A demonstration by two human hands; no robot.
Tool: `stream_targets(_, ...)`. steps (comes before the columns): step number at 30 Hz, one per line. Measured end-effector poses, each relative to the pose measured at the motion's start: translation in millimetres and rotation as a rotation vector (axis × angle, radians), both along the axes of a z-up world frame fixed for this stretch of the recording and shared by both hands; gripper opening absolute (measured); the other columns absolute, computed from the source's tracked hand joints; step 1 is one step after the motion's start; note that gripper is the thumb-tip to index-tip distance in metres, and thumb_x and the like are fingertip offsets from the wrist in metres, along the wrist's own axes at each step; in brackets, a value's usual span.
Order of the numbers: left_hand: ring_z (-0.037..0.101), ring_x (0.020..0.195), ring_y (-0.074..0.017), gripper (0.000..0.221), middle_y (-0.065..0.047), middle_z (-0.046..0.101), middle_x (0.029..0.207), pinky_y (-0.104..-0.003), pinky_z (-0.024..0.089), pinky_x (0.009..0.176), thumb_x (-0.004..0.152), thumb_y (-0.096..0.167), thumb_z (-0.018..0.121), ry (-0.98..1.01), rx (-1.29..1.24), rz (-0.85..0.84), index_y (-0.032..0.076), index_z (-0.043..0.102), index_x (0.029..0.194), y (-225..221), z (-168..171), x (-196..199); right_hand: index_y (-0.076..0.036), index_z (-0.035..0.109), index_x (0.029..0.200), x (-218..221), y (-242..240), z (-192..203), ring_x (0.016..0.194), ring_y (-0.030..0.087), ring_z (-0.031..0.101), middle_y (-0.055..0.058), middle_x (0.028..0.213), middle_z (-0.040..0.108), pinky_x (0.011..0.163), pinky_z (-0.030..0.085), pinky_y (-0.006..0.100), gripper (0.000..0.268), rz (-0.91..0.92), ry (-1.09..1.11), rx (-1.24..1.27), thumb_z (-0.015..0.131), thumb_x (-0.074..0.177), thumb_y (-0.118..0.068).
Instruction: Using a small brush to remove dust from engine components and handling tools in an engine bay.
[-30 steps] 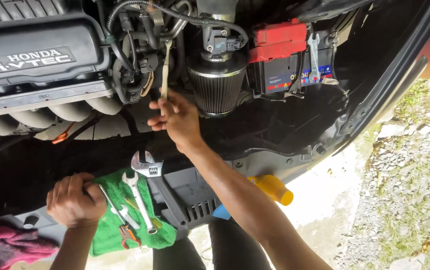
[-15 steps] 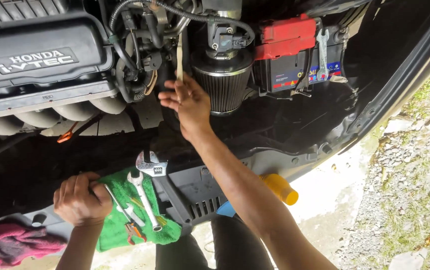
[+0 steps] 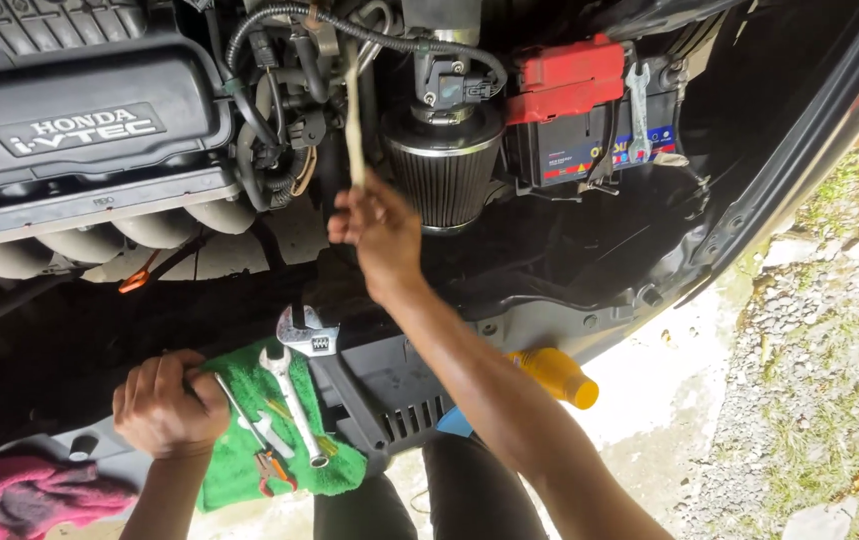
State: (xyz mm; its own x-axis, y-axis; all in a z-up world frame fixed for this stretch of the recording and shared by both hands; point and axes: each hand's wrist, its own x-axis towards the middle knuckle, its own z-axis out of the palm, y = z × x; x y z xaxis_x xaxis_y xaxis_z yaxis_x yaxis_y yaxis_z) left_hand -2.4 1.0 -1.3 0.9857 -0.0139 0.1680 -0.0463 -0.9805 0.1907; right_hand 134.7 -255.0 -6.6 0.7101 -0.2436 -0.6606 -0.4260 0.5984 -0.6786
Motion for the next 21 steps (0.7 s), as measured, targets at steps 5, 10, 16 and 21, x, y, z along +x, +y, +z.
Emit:
stream_targets(5,0.056,0.064,-0.0239,0.019,0.0,0.062,0.071,-0.036,0.04,0.059,0.074,0.012,0.049,-0.01,-0.001,-0.002,0.018,0.067,0.072,-1,3,0,0.003,0.044,0.138,1,5,26,0.06,0.018,0.065,0.012,0.085,0.063,0.055,0.06,0.031,0.047,-0.024,-0.027,-0.138,0.054,0.094,-0.013)
stream_targets(10,0.057,0.064,-0.0246,0.019,0.0,0.062,0.07,-0.036,0.041,0.06,0.072,0.012,0.049,-0.014,0.018,-0.003,0.017,0.067,0.072,-2,2,1,0.004,0.055,0.125,6,6,25,0.052,0.017,0.064,0.013,0.065,0.065,0.054,0.06,0.028,0.035,-0.009,0.088,-0.165,0.054,0.095,-0.014)
stream_targets(16,0.059,0.07,-0.0266,0.018,0.001,0.064,0.077,-0.038,0.042,0.064,0.072,0.013,0.05,-0.012,0.017,-0.02,0.018,0.066,0.076,-3,3,10,-0.001,0.06,0.099,2,8,27,0.048,0.014,0.061,0.006,0.062,0.06,0.048,0.053,0.027,0.017,0.039,-0.041,-0.194,0.054,0.097,-0.016)
stream_targets(21,0.055,0.062,-0.0246,0.018,0.0,0.062,0.07,-0.037,0.04,0.058,0.071,0.011,0.048,-0.037,-0.003,-0.018,0.016,0.065,0.07,-4,6,2,0.0,0.055,0.13,-8,1,29,0.056,0.014,0.065,0.008,0.061,0.064,0.057,0.062,0.029,0.057,-0.081,0.011,-0.283,0.065,0.083,-0.031)
